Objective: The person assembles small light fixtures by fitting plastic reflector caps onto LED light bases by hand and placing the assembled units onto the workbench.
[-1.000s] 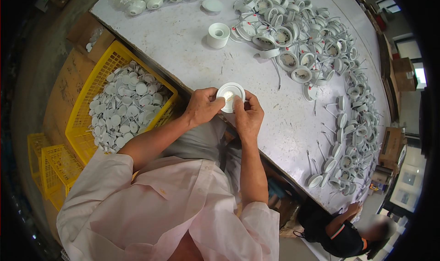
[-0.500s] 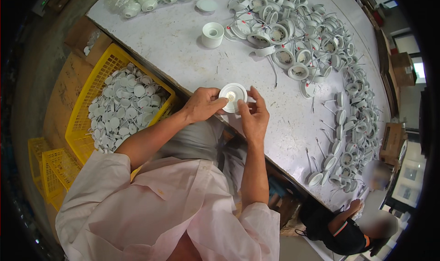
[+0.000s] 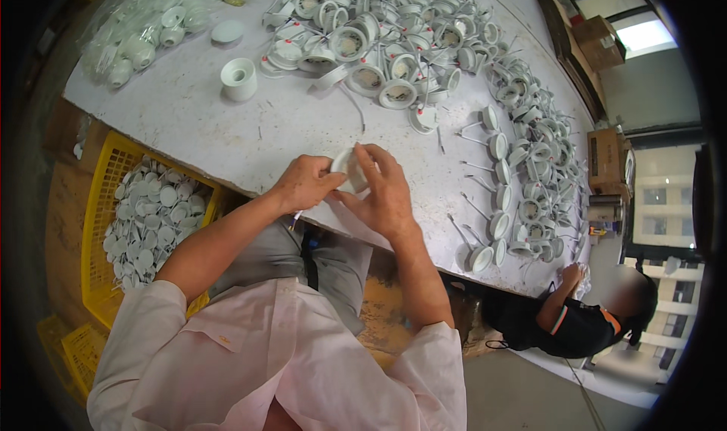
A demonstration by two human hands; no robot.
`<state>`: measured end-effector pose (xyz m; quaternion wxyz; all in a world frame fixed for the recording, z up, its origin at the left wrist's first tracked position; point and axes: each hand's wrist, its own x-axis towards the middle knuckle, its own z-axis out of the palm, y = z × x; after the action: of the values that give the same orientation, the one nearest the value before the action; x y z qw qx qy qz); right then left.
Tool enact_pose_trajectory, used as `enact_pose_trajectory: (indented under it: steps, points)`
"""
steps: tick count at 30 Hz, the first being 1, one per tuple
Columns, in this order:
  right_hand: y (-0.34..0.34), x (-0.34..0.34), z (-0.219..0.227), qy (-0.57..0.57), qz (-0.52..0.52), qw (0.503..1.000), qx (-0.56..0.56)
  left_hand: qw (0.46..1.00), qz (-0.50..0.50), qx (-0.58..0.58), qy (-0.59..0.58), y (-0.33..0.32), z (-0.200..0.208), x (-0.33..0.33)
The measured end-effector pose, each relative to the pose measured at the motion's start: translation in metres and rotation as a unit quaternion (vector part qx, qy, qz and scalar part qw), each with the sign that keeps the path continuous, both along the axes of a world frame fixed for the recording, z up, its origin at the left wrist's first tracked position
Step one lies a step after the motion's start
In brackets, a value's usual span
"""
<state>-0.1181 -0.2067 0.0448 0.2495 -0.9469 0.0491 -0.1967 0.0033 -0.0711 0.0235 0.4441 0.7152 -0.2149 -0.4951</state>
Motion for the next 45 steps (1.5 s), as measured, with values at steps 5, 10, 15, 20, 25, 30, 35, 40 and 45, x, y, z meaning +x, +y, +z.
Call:
enact_pose_trajectory:
  steps: [5,10,15,20,25,30,35,40,45]
  points:
    - [-0.091,-0.026,0.0,-0.041,-0.022,0.998,0.04,0.971,0.027,-0.232,-0.055,-0.014,-0.031,-0.016]
    - [-0.215,-0.035,0.017,-0.059,-0.188,0.98,0.035,0.957,0.053,-0.206,-0.195,-0.004,-0.046,-0.018]
    - [-0.282,-0.01,0.014,0.079,-0.221,0.972,0.002,0.927,0.043,-0.261,-0.267,-0.006,-0.044,-0.021]
    - [-0.315,0.015,-0.005,0.114,-0.209,0.971,0.034,0.912,0.041,-0.252,-0.32,-0.008,-0.041,-0.021]
    - [-0.343,0.03,-0.02,0.185,-0.187,0.965,-0.008,0.901,0.04,-0.259,-0.347,-0.01,-0.045,-0.021]
    - [-0.362,0.02,-0.027,0.141,-0.239,0.96,-0.035,0.899,0.042,-0.246,-0.359,-0.013,-0.043,-0.021]
    - [-0.381,0.006,-0.025,0.116,-0.289,0.95,-0.031,0.901,0.042,-0.24,-0.36,-0.014,-0.041,-0.02]
    - [-0.391,-0.004,-0.026,0.133,-0.357,0.924,-0.016,0.899,0.044,-0.242,-0.362,-0.014,-0.04,-0.021]
    - [-0.4,-0.006,-0.024,0.135,-0.361,0.922,0.023,0.905,0.037,-0.241,-0.348,-0.014,-0.041,-0.02]
